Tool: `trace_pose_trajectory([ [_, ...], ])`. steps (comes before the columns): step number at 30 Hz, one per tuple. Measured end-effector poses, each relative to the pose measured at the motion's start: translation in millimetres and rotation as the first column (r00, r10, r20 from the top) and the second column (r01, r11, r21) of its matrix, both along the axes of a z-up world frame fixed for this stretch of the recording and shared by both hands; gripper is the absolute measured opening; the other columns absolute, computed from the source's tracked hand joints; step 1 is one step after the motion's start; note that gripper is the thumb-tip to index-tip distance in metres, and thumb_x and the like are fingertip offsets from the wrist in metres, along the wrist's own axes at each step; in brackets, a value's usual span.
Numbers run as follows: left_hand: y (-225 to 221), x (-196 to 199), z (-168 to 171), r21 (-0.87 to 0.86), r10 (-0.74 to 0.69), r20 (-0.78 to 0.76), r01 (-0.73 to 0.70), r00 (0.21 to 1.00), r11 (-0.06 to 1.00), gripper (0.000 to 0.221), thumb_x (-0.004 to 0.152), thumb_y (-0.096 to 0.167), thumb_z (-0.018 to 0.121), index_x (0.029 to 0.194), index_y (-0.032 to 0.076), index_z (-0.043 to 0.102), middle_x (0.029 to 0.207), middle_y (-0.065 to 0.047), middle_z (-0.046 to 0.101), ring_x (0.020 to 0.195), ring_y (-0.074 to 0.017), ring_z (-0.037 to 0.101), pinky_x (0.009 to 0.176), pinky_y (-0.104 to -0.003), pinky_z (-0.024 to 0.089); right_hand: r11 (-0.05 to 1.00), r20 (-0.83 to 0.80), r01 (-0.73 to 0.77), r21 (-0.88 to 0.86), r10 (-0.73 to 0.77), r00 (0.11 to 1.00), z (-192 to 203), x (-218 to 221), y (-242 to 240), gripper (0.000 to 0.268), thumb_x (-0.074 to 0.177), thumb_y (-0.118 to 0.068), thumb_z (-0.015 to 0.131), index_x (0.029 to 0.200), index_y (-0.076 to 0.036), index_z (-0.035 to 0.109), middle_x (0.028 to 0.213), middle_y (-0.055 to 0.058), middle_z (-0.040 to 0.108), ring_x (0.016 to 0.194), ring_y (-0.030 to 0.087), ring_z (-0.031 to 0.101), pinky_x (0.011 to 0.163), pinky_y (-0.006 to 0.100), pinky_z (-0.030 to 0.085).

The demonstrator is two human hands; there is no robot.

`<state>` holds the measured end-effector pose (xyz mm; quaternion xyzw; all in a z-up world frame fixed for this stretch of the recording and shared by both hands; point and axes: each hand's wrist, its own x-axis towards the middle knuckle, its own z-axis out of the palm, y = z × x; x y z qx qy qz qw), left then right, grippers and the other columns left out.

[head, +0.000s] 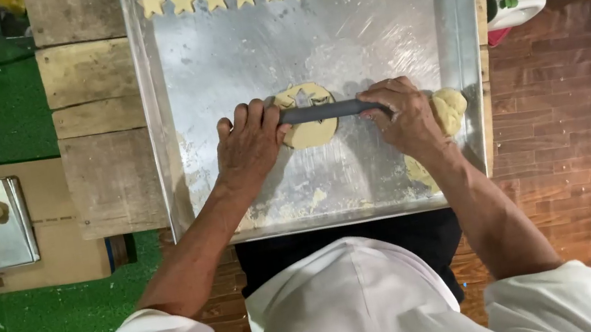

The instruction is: Rolling out dough with a rolling pin and cutting it into star shapes using a cookie cutter on a metal tray.

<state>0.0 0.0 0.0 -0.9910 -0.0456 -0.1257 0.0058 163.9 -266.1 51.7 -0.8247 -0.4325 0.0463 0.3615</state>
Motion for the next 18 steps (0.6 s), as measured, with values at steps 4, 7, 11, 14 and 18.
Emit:
trace_pose_trajectory([
  [4,-8,-11,8,-0.003,0.014,-0.003,-0.014,1.000,1.000,0.040,0.109,0.049,0.038,0.128,0.016,0.049,0.117,-0.006,0.047,0.110,-0.0273,0.049,0.083,-0.044,0.039,1.000,0.047,0.019,0.015,-0.020,0.999,-8,-3,-5,0.021,0.095,-0.027,0.078,0.114,-0.016,0.079,0.106,0.005,0.073,0.099,0.029,0.067,0.088,0.041,0.056],
  [7,-10,-11,15,-0.132,0.011,-0.120,-0.027,0.993,0.991,0.043,0.109,0.048,0.042,0.133,0.013,0.044,0.122,-0.008,0.045,0.114,-0.0297,0.048,0.085,-0.045,0.039,0.999,0.057,0.029,0.032,-0.030,0.998,-4,-1,-5,0.018,0.092,-0.019,0.080,0.109,-0.016,0.080,0.103,0.005,0.074,0.100,0.030,0.068,0.088,0.042,0.055],
  [11,4,10,21,-0.045,-0.025,-0.019,0.024,1.000,0.999,0.045,0.109,0.053,0.033,0.118,0.014,0.052,0.100,-0.003,0.048,0.094,-0.0256,0.051,0.079,-0.043,0.035,0.998,0.024,-0.055,-0.009,0.055,0.998,17,6,9,0.016,0.096,-0.011,0.072,0.111,-0.009,0.078,0.098,0.014,0.074,0.093,0.040,0.068,0.084,0.050,0.056],
  [14,18,28,24,-0.040,-0.068,0.064,0.070,0.996,0.997,0.049,0.110,0.055,0.029,0.113,0.014,0.056,0.090,-0.003,0.051,0.085,-0.0256,0.054,0.075,-0.043,0.034,0.994,0.041,-0.082,-0.069,0.085,0.996,13,17,19,0.016,0.100,-0.004,0.065,0.111,-0.005,0.077,0.092,0.018,0.075,0.086,0.042,0.069,0.081,0.051,0.056],
  [18,21,34,37,-0.132,-0.070,-0.164,0.048,0.984,0.990,0.050,0.113,0.054,0.022,0.118,0.016,0.053,0.095,-0.002,0.049,0.090,-0.0254,0.049,0.080,-0.043,0.030,0.990,0.027,-0.083,-0.116,0.087,0.996,18,18,20,0.014,0.101,-0.004,0.064,0.110,-0.003,0.075,0.090,0.019,0.075,0.083,0.042,0.070,0.079,0.050,0.056],
])
